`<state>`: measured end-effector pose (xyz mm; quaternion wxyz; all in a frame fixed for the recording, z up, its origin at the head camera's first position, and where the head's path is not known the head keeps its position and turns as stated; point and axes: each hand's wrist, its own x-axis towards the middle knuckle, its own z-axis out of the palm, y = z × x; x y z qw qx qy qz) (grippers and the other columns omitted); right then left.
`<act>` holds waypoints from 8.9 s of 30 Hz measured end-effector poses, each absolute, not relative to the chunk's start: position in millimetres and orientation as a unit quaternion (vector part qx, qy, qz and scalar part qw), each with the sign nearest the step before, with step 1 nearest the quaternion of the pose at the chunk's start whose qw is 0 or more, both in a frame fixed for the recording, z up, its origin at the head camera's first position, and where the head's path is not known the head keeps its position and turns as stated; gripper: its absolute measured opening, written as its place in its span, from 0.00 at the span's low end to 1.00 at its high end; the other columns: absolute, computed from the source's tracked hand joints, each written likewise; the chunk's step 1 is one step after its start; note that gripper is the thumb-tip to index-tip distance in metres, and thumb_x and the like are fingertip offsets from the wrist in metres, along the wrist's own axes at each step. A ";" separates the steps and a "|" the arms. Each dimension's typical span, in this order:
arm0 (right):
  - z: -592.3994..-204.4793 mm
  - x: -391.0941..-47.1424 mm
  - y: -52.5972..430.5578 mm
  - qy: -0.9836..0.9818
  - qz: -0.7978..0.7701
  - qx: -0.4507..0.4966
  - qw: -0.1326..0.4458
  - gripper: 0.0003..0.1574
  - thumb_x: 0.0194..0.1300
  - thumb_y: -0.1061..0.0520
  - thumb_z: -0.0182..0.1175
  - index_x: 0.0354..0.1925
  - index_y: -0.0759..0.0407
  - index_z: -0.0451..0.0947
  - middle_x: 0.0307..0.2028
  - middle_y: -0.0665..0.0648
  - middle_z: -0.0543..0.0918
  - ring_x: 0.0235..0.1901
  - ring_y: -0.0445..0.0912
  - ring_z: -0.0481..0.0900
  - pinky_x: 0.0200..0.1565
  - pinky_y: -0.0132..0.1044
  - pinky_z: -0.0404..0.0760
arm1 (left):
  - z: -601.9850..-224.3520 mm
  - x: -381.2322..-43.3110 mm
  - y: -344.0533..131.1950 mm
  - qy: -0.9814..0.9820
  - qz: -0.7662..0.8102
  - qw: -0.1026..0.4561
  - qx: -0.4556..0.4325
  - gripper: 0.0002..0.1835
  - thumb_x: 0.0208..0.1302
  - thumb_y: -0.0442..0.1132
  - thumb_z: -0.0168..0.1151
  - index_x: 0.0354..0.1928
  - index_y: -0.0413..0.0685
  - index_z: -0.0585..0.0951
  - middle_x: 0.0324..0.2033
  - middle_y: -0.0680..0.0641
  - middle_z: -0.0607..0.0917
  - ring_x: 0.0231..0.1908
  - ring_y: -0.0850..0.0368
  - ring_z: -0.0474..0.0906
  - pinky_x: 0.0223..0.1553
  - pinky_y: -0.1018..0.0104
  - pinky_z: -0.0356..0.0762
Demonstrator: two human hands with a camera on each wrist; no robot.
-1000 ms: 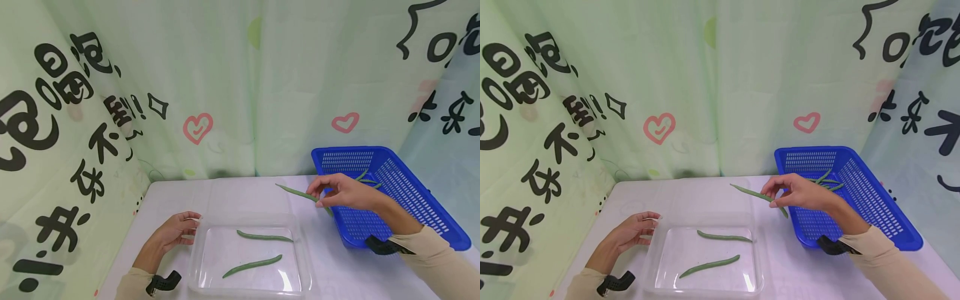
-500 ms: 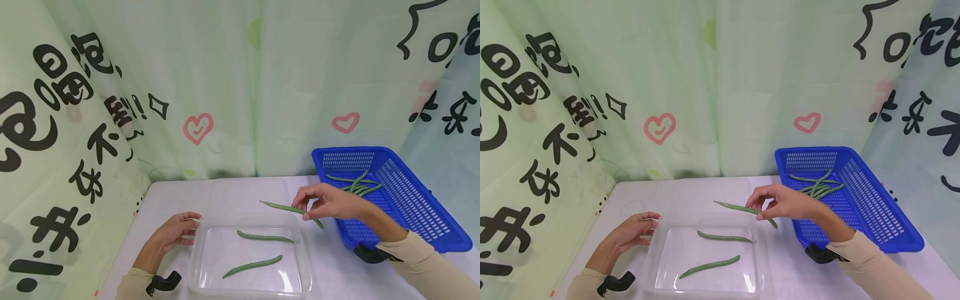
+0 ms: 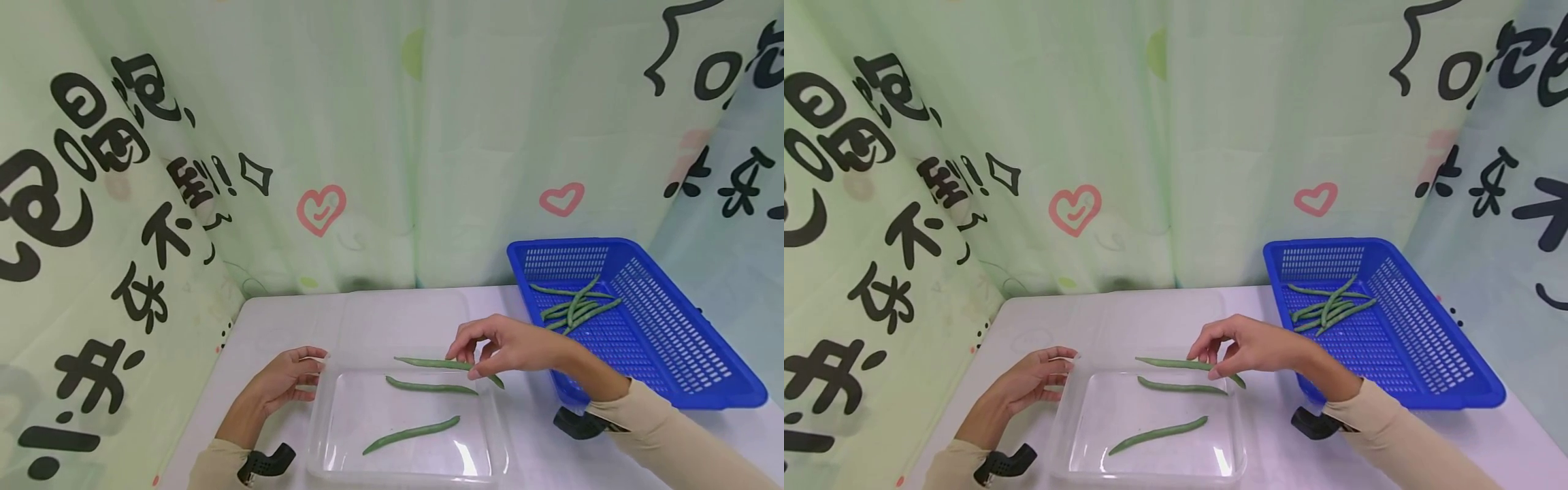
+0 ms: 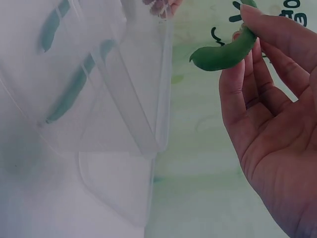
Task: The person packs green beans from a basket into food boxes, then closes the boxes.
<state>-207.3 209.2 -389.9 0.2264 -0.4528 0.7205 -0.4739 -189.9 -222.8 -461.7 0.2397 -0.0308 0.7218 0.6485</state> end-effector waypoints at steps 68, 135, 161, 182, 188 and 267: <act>-396.7 -277.2 387.7 0.860 -0.401 -0.291 0.125 0.25 0.67 0.63 0.66 0.61 0.66 0.77 0.52 0.57 0.86 0.50 0.39 0.84 0.47 0.32 0.84 | -460.4 -190.1 -223.7 0.721 0.648 0.242 -0.027 0.25 0.70 0.39 0.62 0.63 0.33 0.70 0.41 0.46 0.81 0.38 0.54 0.79 0.34 0.64 0.83; -436.8 -286.9 434.9 0.929 -0.245 -0.189 0.203 0.11 0.59 0.71 0.67 0.41 0.69 0.81 0.36 0.55 0.83 0.36 0.46 0.79 0.38 0.36 0.83 | -467.4 -191.1 -224.3 0.725 0.647 0.236 -0.035 0.24 0.68 0.38 0.64 0.62 0.34 0.72 0.41 0.45 0.81 0.38 0.53 0.79 0.33 0.63 0.84; -389.2 -255.0 432.4 0.897 -0.298 -0.262 0.194 0.10 0.67 0.65 0.64 0.48 0.60 0.79 0.39 0.47 0.82 0.38 0.44 0.81 0.41 0.31 0.83 | -464.7 -190.0 -224.6 0.724 0.649 0.234 -0.036 0.23 0.70 0.37 0.61 0.62 0.33 0.71 0.42 0.45 0.81 0.38 0.53 0.79 0.33 0.64 0.84; -362.2 -247.8 385.3 0.879 -0.350 -0.293 0.135 0.14 0.68 0.61 0.65 0.52 0.61 0.81 0.42 0.55 0.85 0.40 0.47 0.83 0.42 0.33 0.85 | -463.5 -189.2 -224.8 0.724 0.649 0.234 -0.030 0.24 0.70 0.38 0.62 0.63 0.32 0.71 0.42 0.44 0.81 0.38 0.52 0.80 0.33 0.63 0.84; -357.5 -247.4 370.8 0.867 -0.365 -0.308 0.143 0.12 0.70 0.62 0.63 0.51 0.59 0.80 0.41 0.58 0.85 0.39 0.47 0.83 0.42 0.35 0.85 | -464.2 -188.7 -224.5 0.724 0.648 0.234 -0.033 0.24 0.70 0.37 0.62 0.62 0.33 0.71 0.41 0.45 0.81 0.38 0.53 0.79 0.33 0.63 0.84; -388.0 -225.3 188.0 0.725 -0.439 -0.460 0.265 0.18 0.67 0.59 0.67 0.54 0.56 0.80 0.49 0.57 0.83 0.51 0.49 0.80 0.50 0.42 0.84 | -461.9 -190.1 -222.9 0.711 0.659 0.242 -0.026 0.22 0.71 0.37 0.61 0.62 0.34 0.72 0.38 0.49 0.80 0.37 0.56 0.79 0.32 0.65 0.83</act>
